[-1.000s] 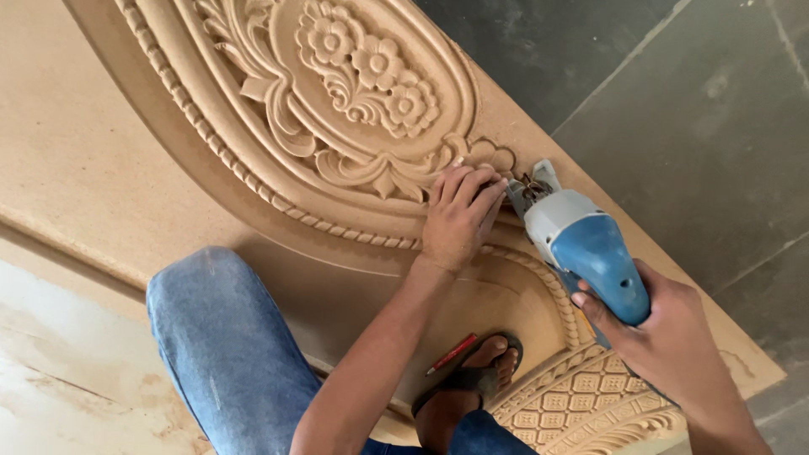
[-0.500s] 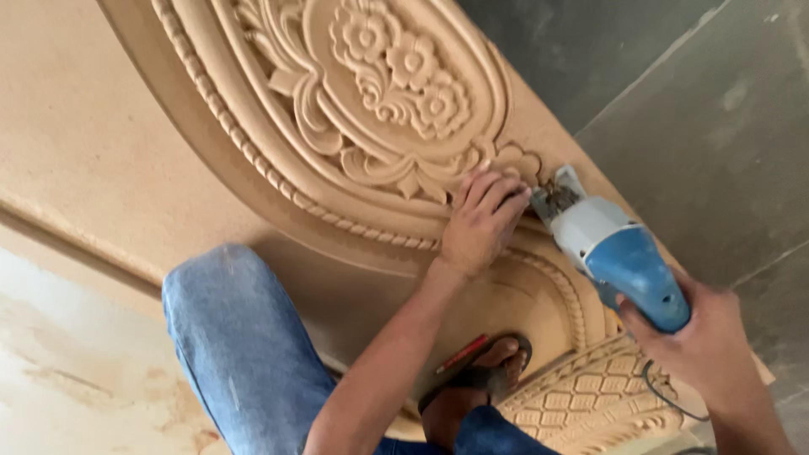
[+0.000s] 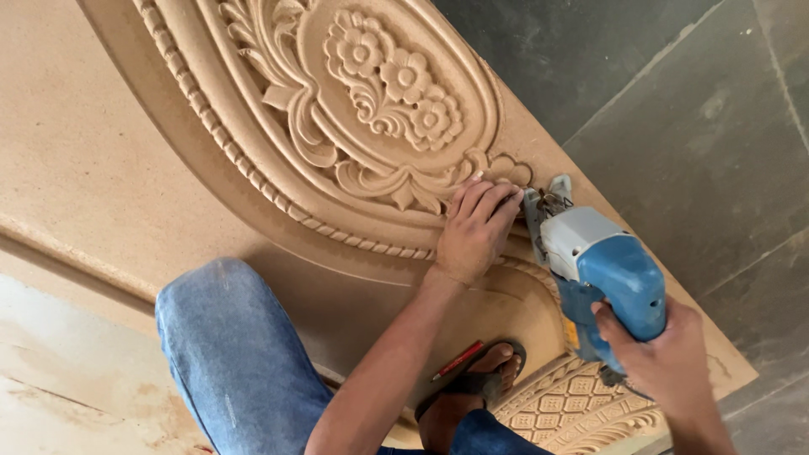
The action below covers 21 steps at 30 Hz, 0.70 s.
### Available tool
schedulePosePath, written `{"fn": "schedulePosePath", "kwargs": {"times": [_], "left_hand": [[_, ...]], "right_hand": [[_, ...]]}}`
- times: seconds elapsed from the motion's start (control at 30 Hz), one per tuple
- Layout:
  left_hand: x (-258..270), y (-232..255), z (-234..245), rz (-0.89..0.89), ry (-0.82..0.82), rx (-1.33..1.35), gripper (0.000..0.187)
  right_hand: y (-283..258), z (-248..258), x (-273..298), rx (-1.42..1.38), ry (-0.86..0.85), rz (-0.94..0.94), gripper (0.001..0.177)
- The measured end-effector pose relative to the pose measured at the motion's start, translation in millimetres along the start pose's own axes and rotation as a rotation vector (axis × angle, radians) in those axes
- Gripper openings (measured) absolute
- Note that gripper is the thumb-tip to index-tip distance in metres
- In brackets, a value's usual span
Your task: The person uses a handheld electric carving tool to shape and refine a floral pattern on a large wooden panel. The person guides the tool along the carved lines while sitting on the floor.
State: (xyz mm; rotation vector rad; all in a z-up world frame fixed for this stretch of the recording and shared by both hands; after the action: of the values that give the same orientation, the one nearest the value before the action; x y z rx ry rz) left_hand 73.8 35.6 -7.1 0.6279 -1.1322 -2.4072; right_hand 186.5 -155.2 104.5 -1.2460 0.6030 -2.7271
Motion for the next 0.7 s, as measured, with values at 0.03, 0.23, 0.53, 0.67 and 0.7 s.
{"fn": "schedulePosePath", "kwargs": {"times": [0.03,0.23,0.53,0.67,0.7], "left_hand": [[0,0,0,-0.004,-0.005,-0.016,0.033],[0,3,-1,-0.005,-0.037,-0.098,0.038],[1,0,-3,0.031,-0.039,-0.091,0.036],[2,-1,-6,0.047,-0.032,-0.076,0.034],[1,-2,-6,0.044,-0.026,-0.079,0.034]], "right_hand": [[0,-2,3,-0.038,0.027,-0.019,0.016],[-3,-13,14,-0.124,0.105,-0.076,0.015],[-15,0,4,0.010,0.082,0.025,0.019],[-24,9,-5,0.184,0.076,0.114,0.024],[-28,10,-8,0.230,0.082,0.140,0.027]]}}
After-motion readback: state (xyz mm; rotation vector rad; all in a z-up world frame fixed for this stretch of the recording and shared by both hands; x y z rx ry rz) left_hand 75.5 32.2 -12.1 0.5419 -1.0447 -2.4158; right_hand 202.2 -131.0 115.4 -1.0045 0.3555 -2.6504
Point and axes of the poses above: each hand's wrist, its own x-axis away from the middle knuckle, its own z-axis out of the back of the hand, y = z × x, the point moved 8 cm from there along -x, towards the middle knuckle, and after that the axes turned 5 degrees about -z, right-handed, at the moved point
